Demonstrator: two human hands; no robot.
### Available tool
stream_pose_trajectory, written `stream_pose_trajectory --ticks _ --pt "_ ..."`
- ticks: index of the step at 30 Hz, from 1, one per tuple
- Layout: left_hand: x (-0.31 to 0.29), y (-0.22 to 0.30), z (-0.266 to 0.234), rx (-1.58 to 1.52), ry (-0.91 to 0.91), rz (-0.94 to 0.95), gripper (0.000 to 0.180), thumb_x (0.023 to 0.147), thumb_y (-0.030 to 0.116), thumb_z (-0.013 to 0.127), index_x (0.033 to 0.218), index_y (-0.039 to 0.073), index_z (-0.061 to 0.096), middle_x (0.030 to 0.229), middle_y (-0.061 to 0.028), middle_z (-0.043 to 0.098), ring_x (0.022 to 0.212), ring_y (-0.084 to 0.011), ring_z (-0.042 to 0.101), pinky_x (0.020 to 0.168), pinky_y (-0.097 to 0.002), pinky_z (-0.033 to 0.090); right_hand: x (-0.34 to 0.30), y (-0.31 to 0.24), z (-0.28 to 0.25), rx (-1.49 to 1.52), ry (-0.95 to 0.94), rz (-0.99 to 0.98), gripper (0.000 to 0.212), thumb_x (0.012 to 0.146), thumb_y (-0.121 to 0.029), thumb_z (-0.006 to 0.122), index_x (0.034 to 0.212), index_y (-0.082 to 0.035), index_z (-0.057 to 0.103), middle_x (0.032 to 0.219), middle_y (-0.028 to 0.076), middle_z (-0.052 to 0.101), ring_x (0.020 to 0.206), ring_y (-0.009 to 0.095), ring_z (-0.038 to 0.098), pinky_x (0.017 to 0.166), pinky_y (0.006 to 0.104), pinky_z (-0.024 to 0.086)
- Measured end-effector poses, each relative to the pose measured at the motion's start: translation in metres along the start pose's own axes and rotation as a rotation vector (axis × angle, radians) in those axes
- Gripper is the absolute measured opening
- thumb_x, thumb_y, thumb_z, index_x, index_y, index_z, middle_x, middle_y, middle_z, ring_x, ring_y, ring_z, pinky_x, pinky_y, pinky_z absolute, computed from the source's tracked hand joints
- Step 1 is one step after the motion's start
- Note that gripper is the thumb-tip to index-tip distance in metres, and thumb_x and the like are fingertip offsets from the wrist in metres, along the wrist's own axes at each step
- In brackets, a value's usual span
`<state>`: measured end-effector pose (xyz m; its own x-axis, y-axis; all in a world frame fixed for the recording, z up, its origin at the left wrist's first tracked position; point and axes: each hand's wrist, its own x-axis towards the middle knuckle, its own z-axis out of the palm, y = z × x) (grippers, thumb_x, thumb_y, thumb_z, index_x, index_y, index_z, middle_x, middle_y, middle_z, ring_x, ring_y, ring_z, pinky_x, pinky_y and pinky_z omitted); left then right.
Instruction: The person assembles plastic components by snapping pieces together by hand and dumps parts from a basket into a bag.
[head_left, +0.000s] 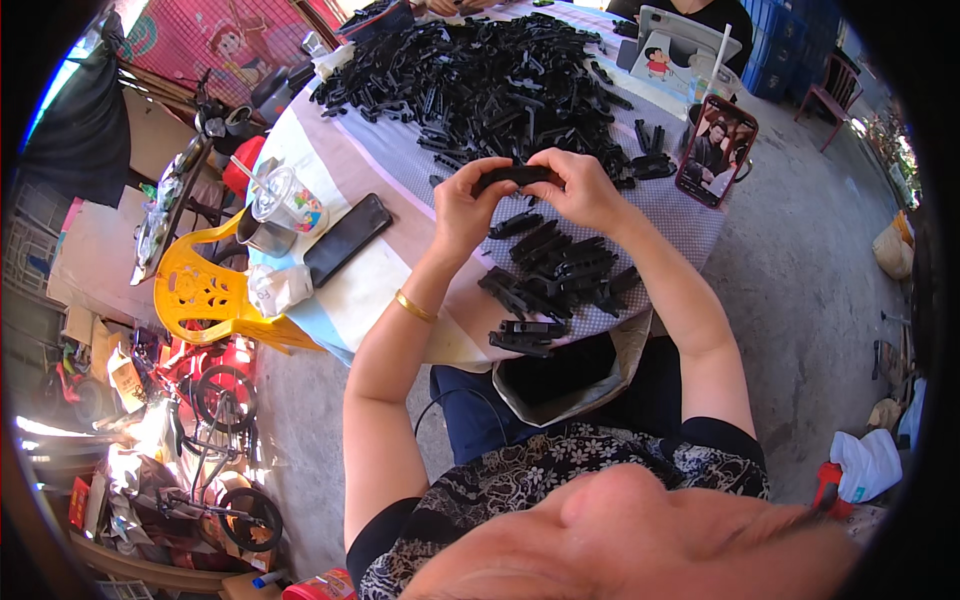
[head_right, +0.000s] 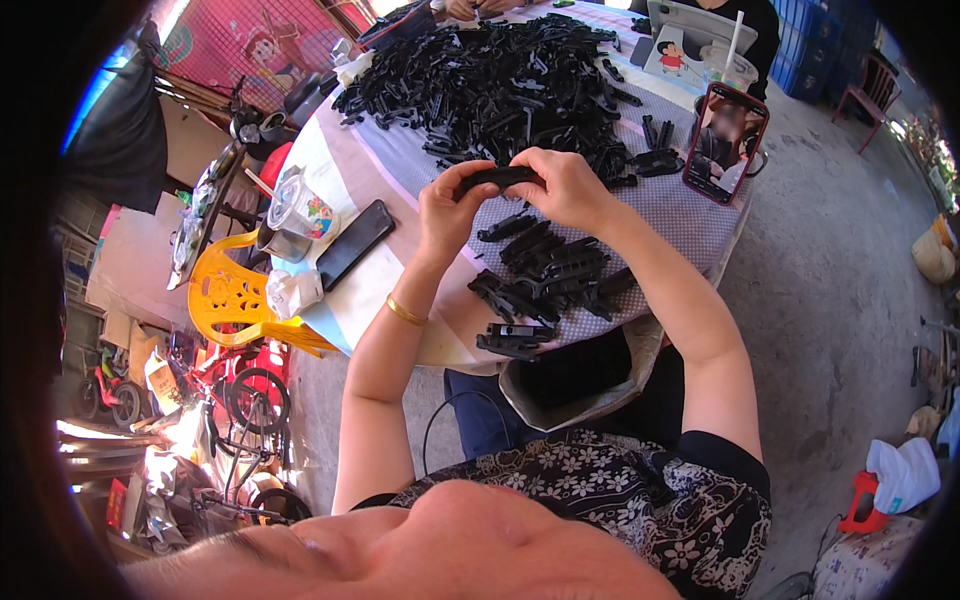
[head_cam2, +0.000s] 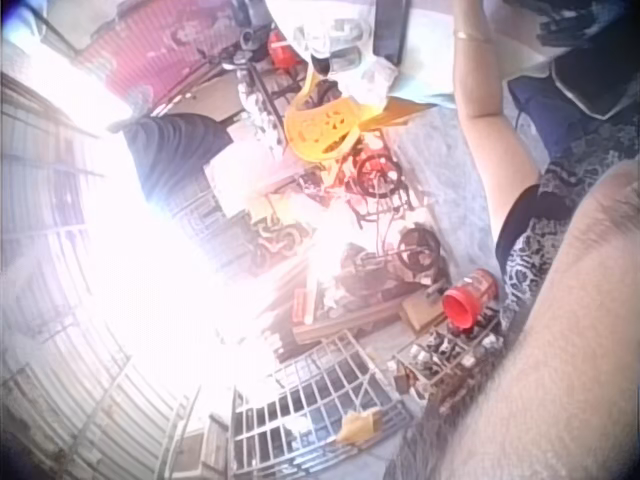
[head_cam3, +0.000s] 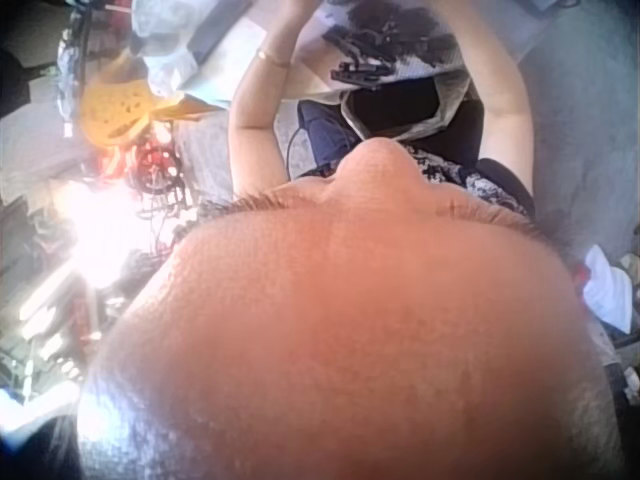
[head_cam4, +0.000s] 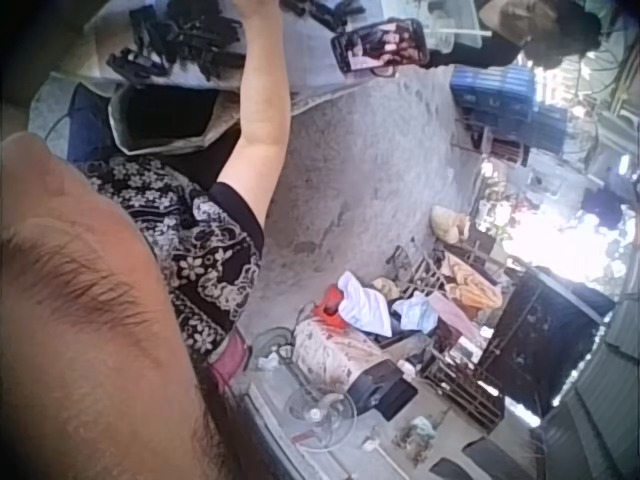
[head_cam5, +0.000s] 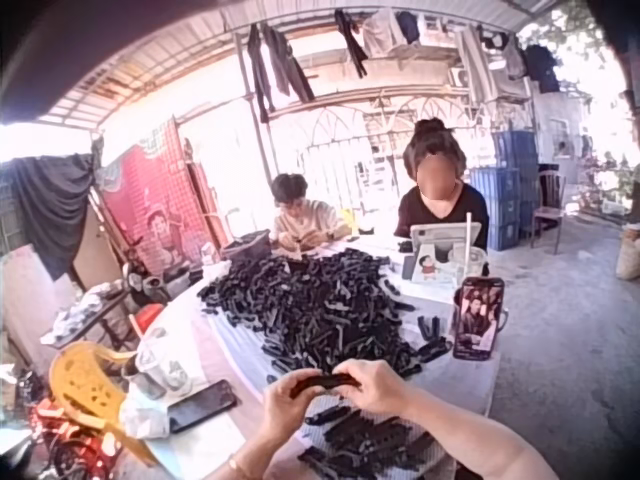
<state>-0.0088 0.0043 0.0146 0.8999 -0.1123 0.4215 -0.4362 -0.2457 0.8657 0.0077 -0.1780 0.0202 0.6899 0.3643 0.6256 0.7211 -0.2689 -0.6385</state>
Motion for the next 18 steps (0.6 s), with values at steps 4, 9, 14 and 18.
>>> stream_pose_trajectory --ticks 4,9,14,18 --pt "0.002 0.004 -0.003 -0.183 -0.065 0.024 0.026 0.077 0.000 0.065 0.102 -0.004 0.060 0.091 -0.0055 0.063 0.080 -0.0097 0.059 0.073 -0.0209 0.048 0.000 0.003 -0.001 -0.077 0.017 -0.029 0.023 0.073 -0.012 0.069 0.089 -0.001 0.059 0.074 0.012 0.063 0.064 0.019 0.063 0.057 0.0273 0.047" --pt "0.006 -0.004 -0.009 0.007 -0.134 -0.063 0.033 0.077 0.001 0.065 0.108 -0.002 0.056 0.096 -0.0064 0.062 0.086 -0.0109 0.058 0.076 -0.0218 0.047 0.002 0.005 -0.001 0.074 -0.041 -0.031 0.022 0.073 -0.013 0.070 0.089 -0.002 0.060 0.072 0.010 0.063 0.060 0.015 0.060 0.055 0.0260 0.046" --pt "0.004 0.001 -0.007 -0.015 0.031 0.228 0.046 0.086 0.014 0.057 0.127 0.003 0.039 0.118 -0.0118 0.050 0.106 -0.0176 0.050 0.083 -0.0307 0.047 0.002 0.011 -0.004 0.034 -0.117 0.049 0.021 0.072 -0.014 0.071 0.086 -0.002 0.061 0.069 0.009 0.063 0.058 0.013 0.059 0.054 0.0231 0.045" --pt "-0.019 0.096 -0.015 -0.731 0.234 0.326 0.074 0.085 0.062 0.034 0.134 0.009 0.024 0.136 -0.0137 0.028 0.109 -0.0272 0.044 0.080 -0.0425 0.049 0.004 0.022 0.001 -0.019 -0.067 0.006 0.022 0.071 -0.017 0.072 0.085 -0.002 0.062 0.069 0.009 0.063 0.055 0.015 0.058 0.053 0.0240 0.046"
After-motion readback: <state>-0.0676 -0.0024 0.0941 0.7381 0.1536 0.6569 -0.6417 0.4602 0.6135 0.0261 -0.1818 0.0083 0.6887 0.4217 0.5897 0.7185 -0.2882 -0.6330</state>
